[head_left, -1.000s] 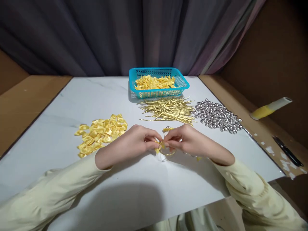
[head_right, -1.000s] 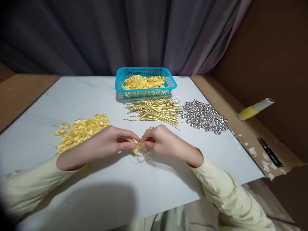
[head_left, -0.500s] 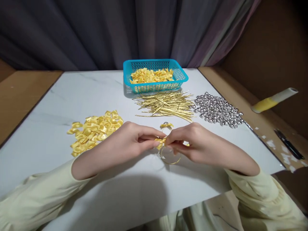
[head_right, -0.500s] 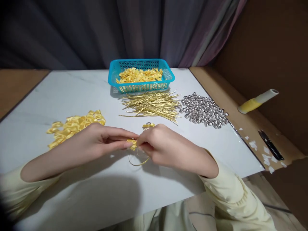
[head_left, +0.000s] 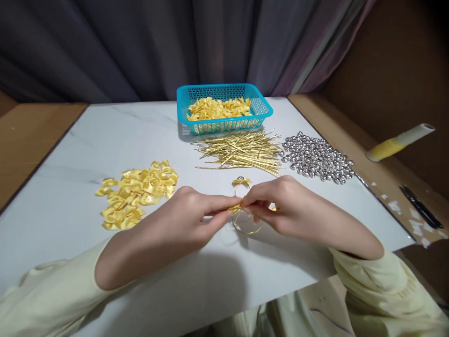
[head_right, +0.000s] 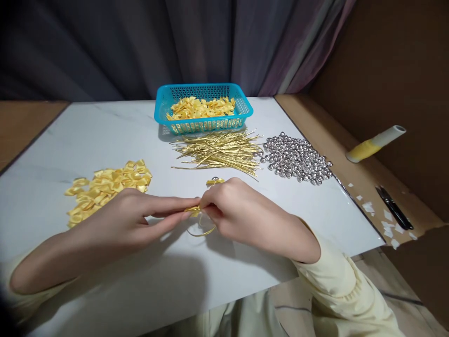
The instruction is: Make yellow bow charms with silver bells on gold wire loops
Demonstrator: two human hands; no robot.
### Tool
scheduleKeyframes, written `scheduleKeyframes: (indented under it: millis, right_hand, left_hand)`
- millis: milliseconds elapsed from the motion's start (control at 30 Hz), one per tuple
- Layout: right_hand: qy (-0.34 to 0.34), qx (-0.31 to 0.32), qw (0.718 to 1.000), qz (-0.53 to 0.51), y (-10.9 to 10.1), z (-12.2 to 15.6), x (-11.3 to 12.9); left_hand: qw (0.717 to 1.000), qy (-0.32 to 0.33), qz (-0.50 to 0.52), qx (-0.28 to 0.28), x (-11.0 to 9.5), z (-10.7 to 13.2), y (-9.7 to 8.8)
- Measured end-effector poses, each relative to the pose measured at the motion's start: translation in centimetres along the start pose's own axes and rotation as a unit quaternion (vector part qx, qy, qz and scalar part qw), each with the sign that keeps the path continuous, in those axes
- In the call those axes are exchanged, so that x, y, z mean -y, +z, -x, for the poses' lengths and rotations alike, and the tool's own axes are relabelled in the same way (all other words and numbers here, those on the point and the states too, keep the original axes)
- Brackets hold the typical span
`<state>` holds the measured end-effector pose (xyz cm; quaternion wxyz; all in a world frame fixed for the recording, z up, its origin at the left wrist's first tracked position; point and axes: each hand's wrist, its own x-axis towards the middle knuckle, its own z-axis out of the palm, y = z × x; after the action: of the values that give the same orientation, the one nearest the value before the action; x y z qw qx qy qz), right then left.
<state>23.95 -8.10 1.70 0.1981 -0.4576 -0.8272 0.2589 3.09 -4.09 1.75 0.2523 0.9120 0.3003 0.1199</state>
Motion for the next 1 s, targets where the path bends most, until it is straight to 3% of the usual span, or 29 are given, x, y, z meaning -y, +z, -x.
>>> scheduleKeyframes:
  millis: [267, 400, 700, 867, 1000]
  right_hand:
    - [0.017, -0.002, 1.0, -0.011, -0.1, 0.0, 0.0]
    - [0.013, 0.0, 1.0, -0.014, -0.1, 0.1, 0.0]
    - [0.013, -0.009, 1.0, 0.004, 0.1, 0.0, -0.1]
    - [0.012, 0.001, 1.0, 0.001, 0.2, -0.1, -0.2]
    - [0.002, -0.002, 1.0, 0.009, 0.3, -0.1, -0.2]
  left_hand:
    - [0.999, -0.044, -0.005, 0.016, 0.1, 0.7, 0.4]
    - [0.999, -0.033, 0.021, 0.021, -0.2, 0.6, 0.4]
    - [0.998, -0.026, -0.013, -0.049, -0.9, 0.1, 0.9]
    - [0.998, -0.055, 0.007, -0.03, -0.6, -0.1, 1.0]
    - [0.999, -0.039, 0.022, -0.026, -0.5, -0.3, 0.8]
